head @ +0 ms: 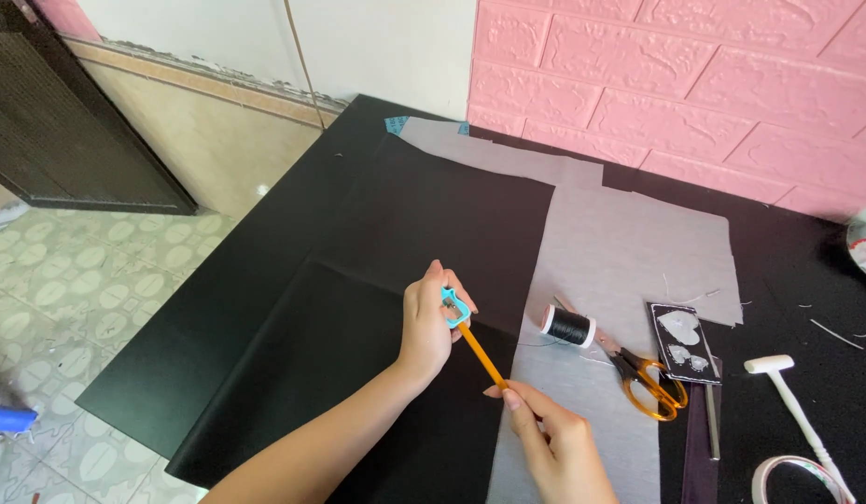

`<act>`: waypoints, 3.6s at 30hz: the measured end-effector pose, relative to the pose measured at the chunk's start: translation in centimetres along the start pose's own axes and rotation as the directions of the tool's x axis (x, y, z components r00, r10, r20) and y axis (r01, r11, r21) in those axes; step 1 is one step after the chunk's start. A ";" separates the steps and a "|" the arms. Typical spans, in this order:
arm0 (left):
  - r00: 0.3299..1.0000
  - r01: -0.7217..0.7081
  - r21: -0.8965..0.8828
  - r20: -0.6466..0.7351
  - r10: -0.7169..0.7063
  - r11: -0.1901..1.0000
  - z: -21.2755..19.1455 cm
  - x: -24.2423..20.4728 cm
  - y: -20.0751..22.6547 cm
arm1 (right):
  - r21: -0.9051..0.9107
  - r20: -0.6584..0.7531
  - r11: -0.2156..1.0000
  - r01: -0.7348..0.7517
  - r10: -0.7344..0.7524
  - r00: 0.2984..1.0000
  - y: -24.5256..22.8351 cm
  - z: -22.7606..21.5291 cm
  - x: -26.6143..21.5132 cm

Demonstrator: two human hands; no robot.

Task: Preparing and positioning small leather cutouts, thread, and a pencil on a workbench.

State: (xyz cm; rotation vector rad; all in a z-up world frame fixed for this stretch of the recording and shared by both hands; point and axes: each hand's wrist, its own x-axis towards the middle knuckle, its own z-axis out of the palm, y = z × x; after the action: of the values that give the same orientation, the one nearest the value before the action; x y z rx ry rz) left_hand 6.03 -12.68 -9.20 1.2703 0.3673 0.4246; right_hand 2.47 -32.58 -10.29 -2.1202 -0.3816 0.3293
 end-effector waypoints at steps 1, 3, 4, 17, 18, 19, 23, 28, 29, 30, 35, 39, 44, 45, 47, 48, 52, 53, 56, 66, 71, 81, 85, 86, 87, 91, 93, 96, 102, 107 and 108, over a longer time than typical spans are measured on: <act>1.000 -0.021 0.004 0.019 0.021 1.000 -0.1 0.1 -0.3 | 0.132 0.057 0.991 -0.023 0.015 0.998 -0.1 -0.1 0.1; 0.999 -0.040 0.007 0.037 0.040 0.999 -0.2 0.1 -0.6 | 0.261 0.116 0.964 -0.055 0.025 0.993 -0.3 -0.3 0.0; 0.997 -0.063 -0.001 0.044 0.063 0.998 -0.2 0.0 -0.5 | 0.407 0.192 0.899 -0.160 0.087 0.977 -0.4 -0.3 0.0; 0.970 -0.169 -0.064 0.167 0.177 0.984 -0.7 0.3 -0.1 | 0.654 0.701 0.217 -0.725 0.188 0.688 0.6 -0.4 0.7; 0.970 -0.167 -0.064 0.166 0.176 0.984 -0.6 0.4 -0.2 | 0.653 0.701 0.217 -0.726 0.189 0.687 -0.6 -0.7 0.6; 0.978 -0.141 -0.036 0.148 0.145 0.989 -0.6 0.4 -0.3 | 0.648 0.653 0.281 -0.708 0.272 0.707 -1.7 -0.9 0.5; 1.000 -0.011 0.063 0.014 0.010 0.998 0.3 0.0 1.0 | 0.550 0.369 0.768 -0.329 0.130 0.920 -0.3 -0.9 1.1; 0.988 0.093 0.081 -0.131 -0.082 0.992 0.5 0.1 1.5 | -0.453 -0.133 0.891 0.031 -0.102 0.986 -1.6 -1.5 0.0; 0.981 0.111 0.058 -0.169 -0.100 0.992 0.5 0.2 1.8 | -0.635 -0.161 0.739 0.226 -0.412 0.897 -0.5 -1.2 -0.1; 0.981 0.110 0.058 -0.170 -0.099 0.992 0.5 0.0 1.9 | -0.635 -0.160 0.738 0.227 -0.413 0.897 0.2 -0.6 0.0; 0.977 0.143 0.042 -0.168 -0.134 0.989 0.9 -0.3 1.4 | -0.882 -0.137 0.435 0.180 -0.602 0.787 1.1 0.8 0.1; 0.968 0.170 -0.023 -0.182 -0.171 0.985 1.2 -1.0 1.8 | -0.897 -0.181 0.422 0.134 -0.625 0.759 0.6 1.0 -0.3; 0.990 0.053 -0.081 -0.127 -0.063 0.995 1.0 -1.2 0.5 | -0.731 -0.162 0.663 0.162 -0.400 0.902 1.6 1.0 -0.5; 0.990 0.055 -0.082 -0.128 -0.065 0.995 1.0 -1.2 0.3 | -0.731 -0.161 0.663 0.162 -0.399 0.903 1.6 1.0 -0.5; 0.993 0.042 -0.035 -0.113 -0.046 0.998 0.8 -1.1 0.1 | -0.604 -0.139 0.783 0.151 -0.290 0.947 1.7 0.9 -0.6; 0.992 0.043 -0.035 -0.113 -0.046 0.998 0.7 -1.1 0.1 | -0.604 -0.139 0.783 0.151 -0.290 0.947 1.4 0.8 -0.6; 1.000 -0.026 -0.116 -0.015 0.024 0.993 0.5 -1.1 0.1 | -0.266 -0.046 0.962 0.063 -0.078 0.996 0.3 0.1 -0.6; 1.000 -0.017 -0.127 0.002 0.018 0.992 0.5 -1.2 0.2 | -0.164 0.004 0.987 0.002 -0.002 1.000 0.0 -0.2 -0.6; 0.992 -0.105 -0.089 0.058 0.111 0.990 0.3 -0.9 -0.3 | 0.116 0.098 0.991 -0.064 0.053 0.994 -0.8 -0.5 -0.5; 0.968 -0.120 -0.205 0.195 0.160 0.971 -0.1 -0.1 -0.3 | 0.572 0.722 0.378 -0.728 0.188 0.666 -1.0 -1.7 0.4; 0.993 -0.027 -0.022 0.115 0.029 0.999 0.3 0.3 -0.4 | 0.528 0.506 0.673 -0.518 0.241 0.828 -1.4 -1.2 0.9; 0.997 -0.028 -0.027 -0.075 0.026 0.999 1.1 -0.6 0.8 | -0.764 -0.126 0.640 0.085 -0.277 0.953 0.4 1.5 -0.6; 0.998 -0.020 -0.047 -0.058 0.017 0.999 1.3 -1.4 0.8 | -0.744 -0.067 0.659 0.114 -0.244 0.968 1.5 1.8 -0.4; 0.999 -0.015 -0.070 -0.034 0.013 0.997 1.4 -1.8 1.0 | -0.700 -0.006 0.705 0.113 -0.165 0.986 1.8 1.7 -0.4; 0.999 -0.013 -0.071 -0.033 0.010 0.997 1.4 -1.8 1.0 | -0.701 -0.007 0.705 0.111 -0.162 0.987 1.9 1.7 -0.4; 0.990 -0.138 -0.043 0.019 0.139 0.989 1.1 -1.5 0.4 | -0.423 0.030 0.906 0.011 0.002 1.000 1.5 1.5 -0.3; 0.989 -0.137 -0.045 0.041 0.139 0.990 1.0 -1.1 0.0 | -0.297 0.037 0.954 0.025 -0.015 0.999 1.0 1.1 -0.2; 0.973 -0.196 -0.087 0.105 0.205 0.977 1.0 -0.9 -0.5 | -0.058 0.088 0.998 -0.033 0.038 0.995 0.3 0.8 -0.4; 0.966 -0.191 -0.110 0.152 0.207 0.975 1.0 -0.8 -0.3 | 0.395 0.281 0.875 -0.279 0.174 0.944 -0.4 0.4 -0.1; 0.977 -0.101 -0.208 0.164 0.136 0.973 1.2 -0.4 -1.1 | -0.101 0.109 0.984 -0.145 0.156 0.982 -1.1 -0.6 0.0; 0.977 -0.104 -0.208 0.162 0.139 0.973 1.2 -0.6 -0.6 | -0.101 0.110 0.985 -0.142 0.152 0.982 -1.6 -0.6 0.0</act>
State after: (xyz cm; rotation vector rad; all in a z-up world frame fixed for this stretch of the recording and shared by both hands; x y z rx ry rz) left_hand 6.17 -14.08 -9.49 1.1283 0.0942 0.4389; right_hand 2.48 -32.16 -8.66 -2.2319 -0.3137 0.5334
